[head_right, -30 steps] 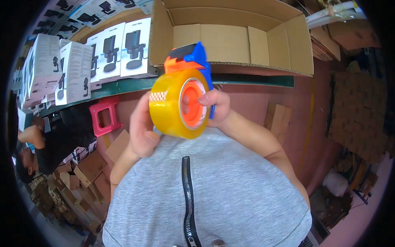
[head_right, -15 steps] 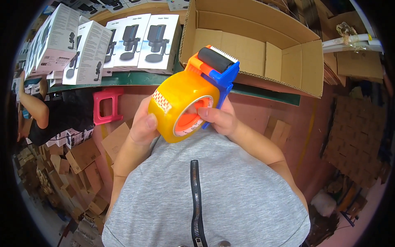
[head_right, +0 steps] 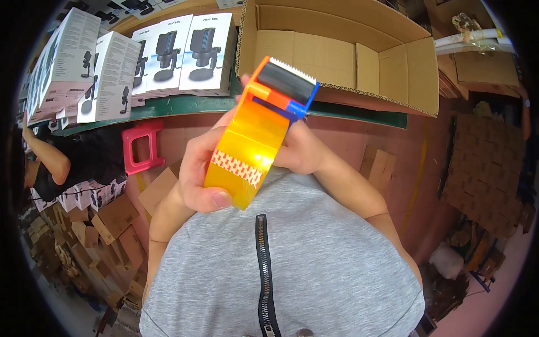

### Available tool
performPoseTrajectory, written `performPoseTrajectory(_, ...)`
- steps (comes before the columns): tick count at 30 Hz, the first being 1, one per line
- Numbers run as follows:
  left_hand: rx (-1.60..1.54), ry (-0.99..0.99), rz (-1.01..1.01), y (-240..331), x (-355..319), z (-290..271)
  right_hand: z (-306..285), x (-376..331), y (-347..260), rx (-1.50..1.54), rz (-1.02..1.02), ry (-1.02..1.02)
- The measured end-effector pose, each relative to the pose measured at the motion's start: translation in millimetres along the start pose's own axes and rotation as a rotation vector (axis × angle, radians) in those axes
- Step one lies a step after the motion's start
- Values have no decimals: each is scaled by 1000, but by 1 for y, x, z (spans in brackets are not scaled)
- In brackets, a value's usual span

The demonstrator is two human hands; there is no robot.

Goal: The person packs microphones into cardboard boxes and seals the boxes with a tape dispenser.

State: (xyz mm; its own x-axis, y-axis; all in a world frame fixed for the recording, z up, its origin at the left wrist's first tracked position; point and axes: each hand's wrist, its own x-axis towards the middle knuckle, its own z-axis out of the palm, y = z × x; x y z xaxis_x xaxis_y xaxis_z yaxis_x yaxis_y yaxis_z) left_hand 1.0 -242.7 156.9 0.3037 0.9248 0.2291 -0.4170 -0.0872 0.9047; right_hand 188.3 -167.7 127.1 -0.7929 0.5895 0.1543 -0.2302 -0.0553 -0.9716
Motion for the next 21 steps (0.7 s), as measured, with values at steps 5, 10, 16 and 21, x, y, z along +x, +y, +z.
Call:
performPoseTrajectory(5,260,116,106,26,12,10,-3,-10,-33,55,-81,540)
performPoseTrajectory(10,-222,262,-149,47,26,21,-20,-7,-92,-430,-453,504)
performPoseTrajectory(16,-325,261,-142,50,38,30,-13,29,-135,-868,-612,172)
performPoseTrajectory(21,-385,227,-182,51,43,29,-14,42,-139,-1008,-589,32)
